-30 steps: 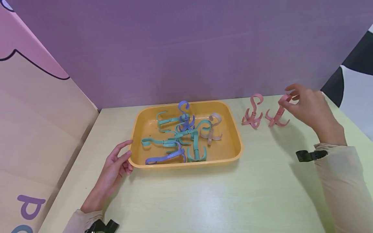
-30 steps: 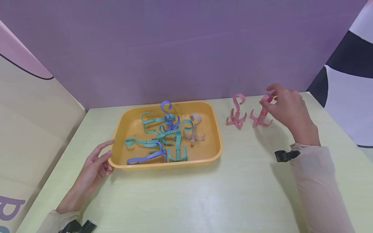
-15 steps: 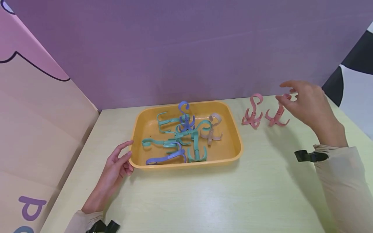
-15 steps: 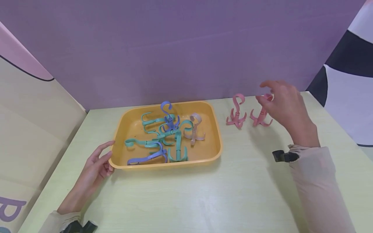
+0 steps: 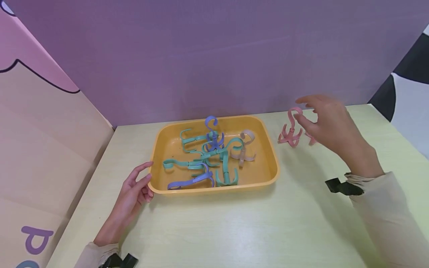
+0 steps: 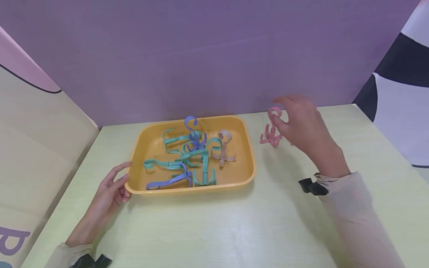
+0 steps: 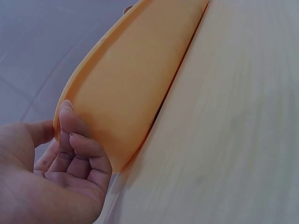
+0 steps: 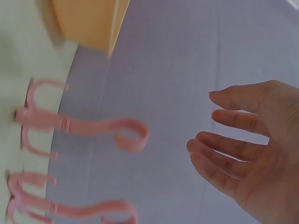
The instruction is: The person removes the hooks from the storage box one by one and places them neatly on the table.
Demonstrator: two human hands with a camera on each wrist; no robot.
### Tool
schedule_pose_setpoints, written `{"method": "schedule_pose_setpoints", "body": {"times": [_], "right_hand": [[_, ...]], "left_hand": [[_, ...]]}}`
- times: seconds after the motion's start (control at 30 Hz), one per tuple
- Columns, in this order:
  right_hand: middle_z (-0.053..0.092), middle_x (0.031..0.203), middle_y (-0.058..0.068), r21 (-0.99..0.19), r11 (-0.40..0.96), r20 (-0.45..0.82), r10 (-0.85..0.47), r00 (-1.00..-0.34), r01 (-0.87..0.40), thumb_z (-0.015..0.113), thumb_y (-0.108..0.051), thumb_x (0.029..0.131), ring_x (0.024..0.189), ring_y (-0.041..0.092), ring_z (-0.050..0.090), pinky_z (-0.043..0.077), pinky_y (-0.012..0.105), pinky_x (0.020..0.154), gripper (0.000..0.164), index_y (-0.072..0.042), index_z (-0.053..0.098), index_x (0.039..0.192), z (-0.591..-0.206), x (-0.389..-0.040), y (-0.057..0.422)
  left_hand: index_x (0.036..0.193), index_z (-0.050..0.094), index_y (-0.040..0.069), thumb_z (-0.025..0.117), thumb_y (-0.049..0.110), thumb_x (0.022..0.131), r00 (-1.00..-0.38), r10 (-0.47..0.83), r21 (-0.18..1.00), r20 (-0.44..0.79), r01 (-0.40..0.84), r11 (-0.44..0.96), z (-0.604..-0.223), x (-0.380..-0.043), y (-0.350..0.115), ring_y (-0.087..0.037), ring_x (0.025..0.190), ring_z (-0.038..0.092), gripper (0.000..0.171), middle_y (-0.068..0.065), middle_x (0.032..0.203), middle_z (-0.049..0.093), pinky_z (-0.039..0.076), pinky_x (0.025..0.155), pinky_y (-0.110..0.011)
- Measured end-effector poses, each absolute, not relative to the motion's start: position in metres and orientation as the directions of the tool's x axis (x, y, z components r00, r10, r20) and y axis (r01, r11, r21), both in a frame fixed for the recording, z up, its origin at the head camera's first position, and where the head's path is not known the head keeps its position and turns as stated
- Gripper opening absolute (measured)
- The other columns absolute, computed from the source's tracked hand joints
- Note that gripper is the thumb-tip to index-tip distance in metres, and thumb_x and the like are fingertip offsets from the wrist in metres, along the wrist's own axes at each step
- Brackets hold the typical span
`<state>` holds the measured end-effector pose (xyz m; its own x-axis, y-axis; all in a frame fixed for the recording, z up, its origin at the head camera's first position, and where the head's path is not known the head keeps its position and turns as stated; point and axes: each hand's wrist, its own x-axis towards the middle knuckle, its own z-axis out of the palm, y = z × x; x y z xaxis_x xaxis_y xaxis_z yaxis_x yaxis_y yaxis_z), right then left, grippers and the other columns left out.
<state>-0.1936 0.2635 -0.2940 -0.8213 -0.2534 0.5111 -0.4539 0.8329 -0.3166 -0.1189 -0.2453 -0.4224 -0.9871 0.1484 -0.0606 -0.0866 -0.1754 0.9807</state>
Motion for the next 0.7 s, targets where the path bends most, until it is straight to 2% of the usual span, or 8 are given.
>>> {"method": "schedule_pose_setpoints", "body": {"times": [0.13,0.2,0.3,0.33,0.4,0.53,0.6,0.7], "right_hand": [[0.069,0.093,0.012,-0.306,0.787,0.54,-0.32,-0.779,-0.536,0.07,-0.006,0.089,0.094,0.029,0.059,0.045,0.046,0.08,0.03,-0.001,0.064,0.119,-0.297,-0.188,0.243],[0.068,0.09,0.008,-0.296,0.77,0.543,-0.352,-0.763,-0.565,0.071,-0.004,0.089,0.086,0.023,0.059,0.042,0.046,0.081,0.031,-0.002,0.063,0.119,-0.3,-0.185,0.232],[0.07,0.097,0.008,-0.264,0.757,0.525,-0.406,-0.747,-0.597,0.072,-0.005,0.088,0.076,0.018,0.057,0.044,0.041,0.074,0.037,-0.003,0.061,0.123,-0.304,-0.18,0.217],[0.069,0.108,0.01,-0.252,0.755,0.52,-0.423,-0.742,-0.606,0.073,-0.005,0.088,0.077,0.02,0.058,0.047,0.041,0.071,0.039,-0.004,0.06,0.125,-0.305,-0.179,0.212],[0.065,0.121,0.014,-0.23,0.749,0.498,-0.459,-0.736,-0.622,0.074,-0.005,0.088,0.086,0.025,0.062,0.052,0.039,0.06,0.045,-0.004,0.059,0.13,-0.309,-0.177,0.204],[0.058,0.136,0.016,-0.25,0.72,0.435,-0.514,-0.74,-0.647,0.071,-0.001,0.088,0.115,0.035,0.06,0.057,0.043,0.073,0.056,-0.007,0.052,0.141,-0.317,-0.174,0.192],[0.053,0.142,0.016,-0.252,0.7,0.418,-0.544,-0.728,-0.668,0.069,0.002,0.088,0.115,0.035,0.061,0.057,0.04,0.072,0.06,-0.008,0.048,0.144,-0.321,-0.173,0.188],[0.051,0.145,0.015,-0.225,0.67,0.425,-0.586,-0.69,-0.707,0.067,0.008,0.087,0.105,0.033,0.063,0.051,0.032,0.059,0.062,-0.007,0.048,0.145,-0.327,-0.173,0.185]], "left_hand": [[0.147,0.039,0.011,0.052,0.018,0.105,-0.987,0.148,0.979,-0.062,-0.089,-0.183,-0.422,-0.119,-0.245,-0.009,0.052,0.058,0.045,0.0,0.062,0.062,0.049,0.05,-0.019],[0.147,0.039,0.011,0.052,0.018,0.105,-0.987,0.148,0.979,-0.065,-0.092,-0.183,-0.422,-0.119,-0.245,-0.009,0.052,0.058,0.045,0.0,0.063,0.062,0.049,0.051,-0.019],[0.147,0.039,0.012,0.053,0.018,0.105,-0.987,0.149,0.98,-0.067,-0.093,-0.178,-0.422,-0.119,-0.245,-0.009,0.053,0.058,0.044,0.0,0.063,0.062,0.049,0.051,-0.019],[0.147,0.039,0.012,0.053,0.018,0.105,-0.987,0.15,0.981,-0.065,-0.091,-0.174,-0.422,-0.119,-0.245,-0.009,0.053,0.058,0.045,0.0,0.063,0.062,0.048,0.051,-0.019],[0.147,0.039,0.012,0.053,0.018,0.105,-0.986,0.153,0.982,-0.061,-0.087,-0.167,-0.422,-0.119,-0.245,-0.009,0.053,0.058,0.045,0.0,0.063,0.063,0.048,0.051,-0.019],[0.147,0.039,0.011,0.053,0.018,0.105,-0.986,0.156,0.984,-0.055,-0.08,-0.159,-0.422,-0.119,-0.245,-0.009,0.053,0.059,0.045,0.0,0.063,0.063,0.049,0.051,-0.019],[0.148,0.038,0.011,0.053,0.018,0.105,-0.987,0.153,0.985,-0.054,-0.078,-0.155,-0.422,-0.119,-0.245,-0.009,0.054,0.059,0.046,0.001,0.063,0.063,0.049,0.051,-0.019],[0.148,0.038,0.011,0.053,0.019,0.105,-0.987,0.152,0.986,-0.054,-0.077,-0.148,-0.422,-0.119,-0.246,-0.009,0.054,0.059,0.047,0.001,0.064,0.063,0.048,0.051,-0.019]]}}
